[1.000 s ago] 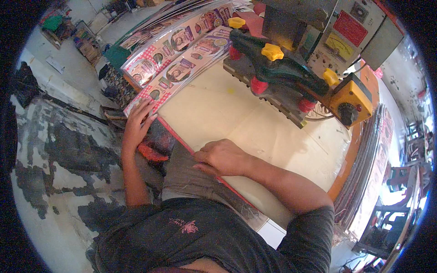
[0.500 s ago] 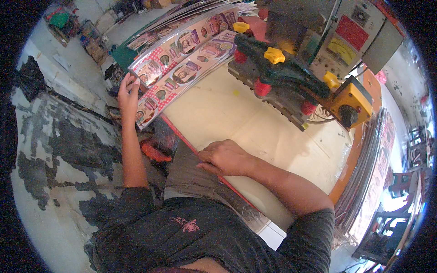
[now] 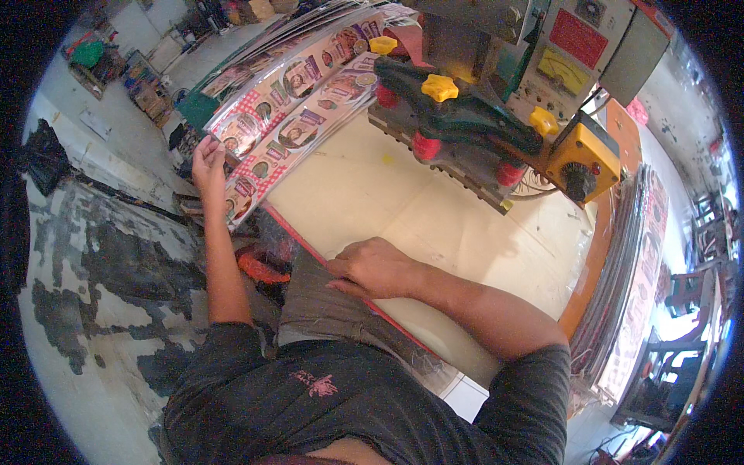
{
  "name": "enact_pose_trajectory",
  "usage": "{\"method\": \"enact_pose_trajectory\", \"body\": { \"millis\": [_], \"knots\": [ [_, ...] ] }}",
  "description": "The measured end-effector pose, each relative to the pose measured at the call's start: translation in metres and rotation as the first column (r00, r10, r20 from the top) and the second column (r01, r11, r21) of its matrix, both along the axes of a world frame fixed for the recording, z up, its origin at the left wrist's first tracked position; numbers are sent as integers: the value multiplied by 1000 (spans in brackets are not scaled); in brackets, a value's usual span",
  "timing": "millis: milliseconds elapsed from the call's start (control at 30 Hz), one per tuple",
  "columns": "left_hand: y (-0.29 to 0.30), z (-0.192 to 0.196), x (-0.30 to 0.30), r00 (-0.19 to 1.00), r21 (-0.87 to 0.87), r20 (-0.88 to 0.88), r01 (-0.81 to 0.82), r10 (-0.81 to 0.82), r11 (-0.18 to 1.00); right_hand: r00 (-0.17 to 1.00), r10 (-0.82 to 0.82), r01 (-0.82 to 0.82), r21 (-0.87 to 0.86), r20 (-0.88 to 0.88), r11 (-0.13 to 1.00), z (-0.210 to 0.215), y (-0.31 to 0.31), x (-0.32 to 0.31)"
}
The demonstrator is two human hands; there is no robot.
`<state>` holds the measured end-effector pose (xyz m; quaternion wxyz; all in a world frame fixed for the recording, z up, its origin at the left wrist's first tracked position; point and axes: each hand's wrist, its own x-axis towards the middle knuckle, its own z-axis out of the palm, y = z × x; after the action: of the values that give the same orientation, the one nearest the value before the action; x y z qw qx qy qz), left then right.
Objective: The person picks up and inspects printed plastic packaging sheets for sauce sachets, peeling off small labels or stickers from the corners by hand.
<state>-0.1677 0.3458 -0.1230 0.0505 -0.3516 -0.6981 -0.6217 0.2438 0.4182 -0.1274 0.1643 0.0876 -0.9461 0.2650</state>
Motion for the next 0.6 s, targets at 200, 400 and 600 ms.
{"method": "enact_pose_trajectory", "body": {
  "millis": [200, 400, 600],
  "knots": [
    [5, -2, -11, 999, 22, -29, -31, 31, 999, 1000, -1, 1, 0, -11, 1000, 1, 0, 0],
    [7, 3, -11, 996, -40, -92, -24, 20, 999, 1000, 8, -8, -21, -10, 1000, 4, 0, 0],
    [15, 10, 11, 993, -233, -116, -5, -23, 972, 1000, -4, 4, -13, 11, 1000, 3, 0, 1]
  ]
}}
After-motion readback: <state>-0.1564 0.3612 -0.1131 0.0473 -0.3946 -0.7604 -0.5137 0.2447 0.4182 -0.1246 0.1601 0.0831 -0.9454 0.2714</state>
